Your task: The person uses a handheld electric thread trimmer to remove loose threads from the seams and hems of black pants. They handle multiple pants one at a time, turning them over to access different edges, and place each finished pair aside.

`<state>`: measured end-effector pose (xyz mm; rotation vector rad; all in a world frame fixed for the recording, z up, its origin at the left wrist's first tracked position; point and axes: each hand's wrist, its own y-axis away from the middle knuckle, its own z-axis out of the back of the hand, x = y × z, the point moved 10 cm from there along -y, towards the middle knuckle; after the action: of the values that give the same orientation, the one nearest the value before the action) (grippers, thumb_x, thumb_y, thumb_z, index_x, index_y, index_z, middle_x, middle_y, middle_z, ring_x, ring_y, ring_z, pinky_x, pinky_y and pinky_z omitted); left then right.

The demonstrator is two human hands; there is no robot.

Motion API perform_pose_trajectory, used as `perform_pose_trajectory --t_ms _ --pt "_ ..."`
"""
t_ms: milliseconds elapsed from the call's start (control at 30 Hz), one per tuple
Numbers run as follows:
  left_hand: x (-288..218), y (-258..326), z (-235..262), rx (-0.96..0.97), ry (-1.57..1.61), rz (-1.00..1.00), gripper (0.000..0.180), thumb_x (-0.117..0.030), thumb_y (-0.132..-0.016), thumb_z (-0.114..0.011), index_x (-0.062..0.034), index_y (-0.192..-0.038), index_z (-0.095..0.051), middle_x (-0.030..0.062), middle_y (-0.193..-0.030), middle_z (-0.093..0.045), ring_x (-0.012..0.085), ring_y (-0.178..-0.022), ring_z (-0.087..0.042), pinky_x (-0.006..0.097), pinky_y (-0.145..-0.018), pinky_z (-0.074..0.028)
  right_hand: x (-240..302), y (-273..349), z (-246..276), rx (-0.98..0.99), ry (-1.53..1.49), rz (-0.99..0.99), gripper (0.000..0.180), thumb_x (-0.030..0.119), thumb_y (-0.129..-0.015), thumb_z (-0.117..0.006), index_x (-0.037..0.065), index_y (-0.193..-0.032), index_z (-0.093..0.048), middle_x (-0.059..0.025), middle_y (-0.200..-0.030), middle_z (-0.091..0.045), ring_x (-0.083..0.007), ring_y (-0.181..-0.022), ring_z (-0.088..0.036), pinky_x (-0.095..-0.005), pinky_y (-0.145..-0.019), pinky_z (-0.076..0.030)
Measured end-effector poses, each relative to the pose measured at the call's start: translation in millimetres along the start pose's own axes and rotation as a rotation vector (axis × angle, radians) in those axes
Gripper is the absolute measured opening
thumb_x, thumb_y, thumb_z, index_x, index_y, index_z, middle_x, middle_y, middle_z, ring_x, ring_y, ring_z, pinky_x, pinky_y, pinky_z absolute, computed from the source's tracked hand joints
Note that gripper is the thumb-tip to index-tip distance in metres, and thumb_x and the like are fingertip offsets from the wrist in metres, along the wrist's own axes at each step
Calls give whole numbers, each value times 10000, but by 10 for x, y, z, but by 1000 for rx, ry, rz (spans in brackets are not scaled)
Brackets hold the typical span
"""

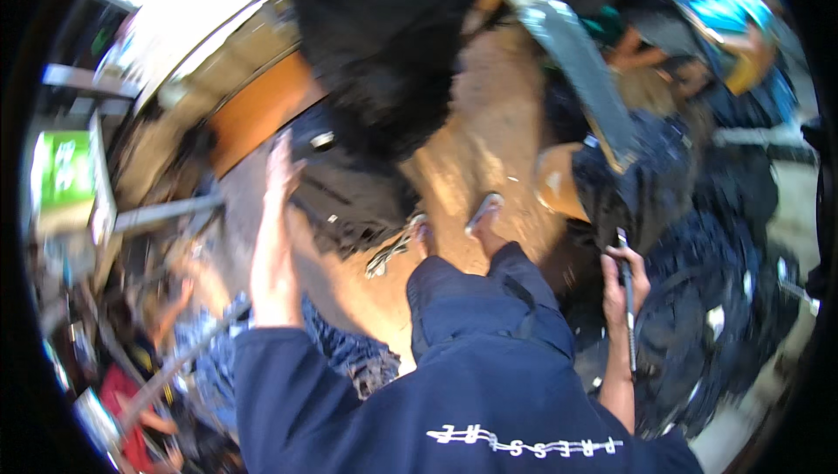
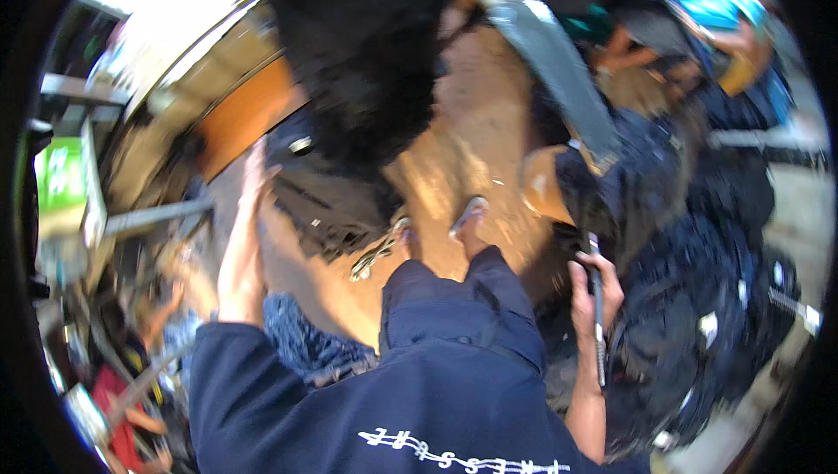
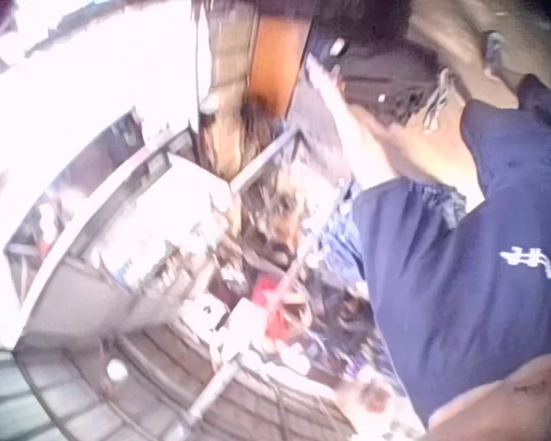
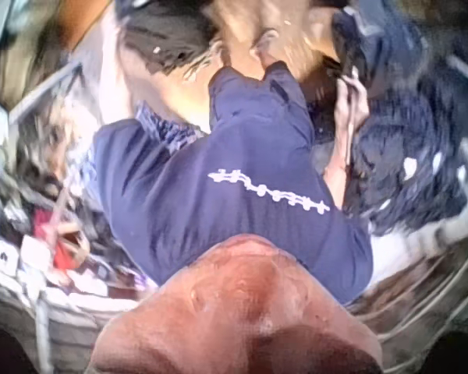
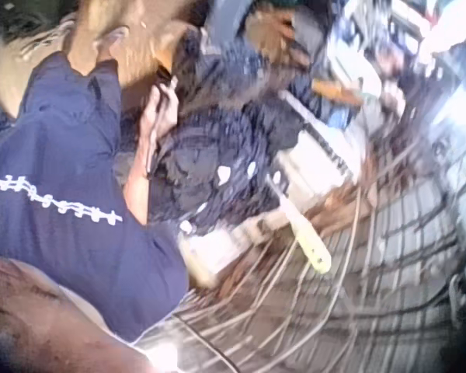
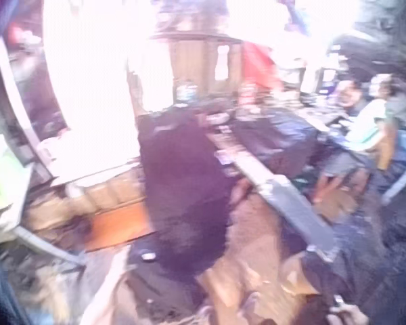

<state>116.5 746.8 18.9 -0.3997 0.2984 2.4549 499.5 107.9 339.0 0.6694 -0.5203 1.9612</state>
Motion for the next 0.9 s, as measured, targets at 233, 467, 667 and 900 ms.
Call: perform_pose_trajectory --t_ms 233,467,667,900 --pt "-1932 287 -1232 155 381 -93 704 -56 -990 -721 80 -1622 -445 293 -1675 -466 427 -1555 -442 486 -1317 -313 -709 -214 430 -203 -7 -149 238 266 -1076 -752 31 -1112 -746 -129 -968 -739 -225 -861 -710 -354 -798 -556" --pt "-4628 978 -1997 951 488 -344 533 -153 -1006 -791 -22 -1498 -637 212 -1385 -753 320 -1223 -750 417 -1074 -586 -2407 -1361 1076 -598 65 -278 352 253 -936 -908 47 -1143 -712 -65 -1012 -751 -166 -904 -700 -329 -868 -560" --pt "-6971 226 -1142 729 503 -595 340 -96 -1025 -744 -41 -1358 -711 143 -1129 -809 289 -983 -776 398 -915 -605 -3586 -2885 890 -773 203 -260 664 264 -687 -1047 55 -1200 -681 -166 -1132 -760 -365 -1046 -738 -441 -946 -577" --pt "-9527 -531 -1114 574 632 -946 526 -198 -965 -846 -27 -1426 -657 166 -1339 -736 268 -1186 -717 401 -1078 -546 -3435 -2245 1630 -790 145 -353 476 0 -757 -854 54 -1204 -699 -170 -1187 -742 -387 -1097 -732 -447 -970 -592"
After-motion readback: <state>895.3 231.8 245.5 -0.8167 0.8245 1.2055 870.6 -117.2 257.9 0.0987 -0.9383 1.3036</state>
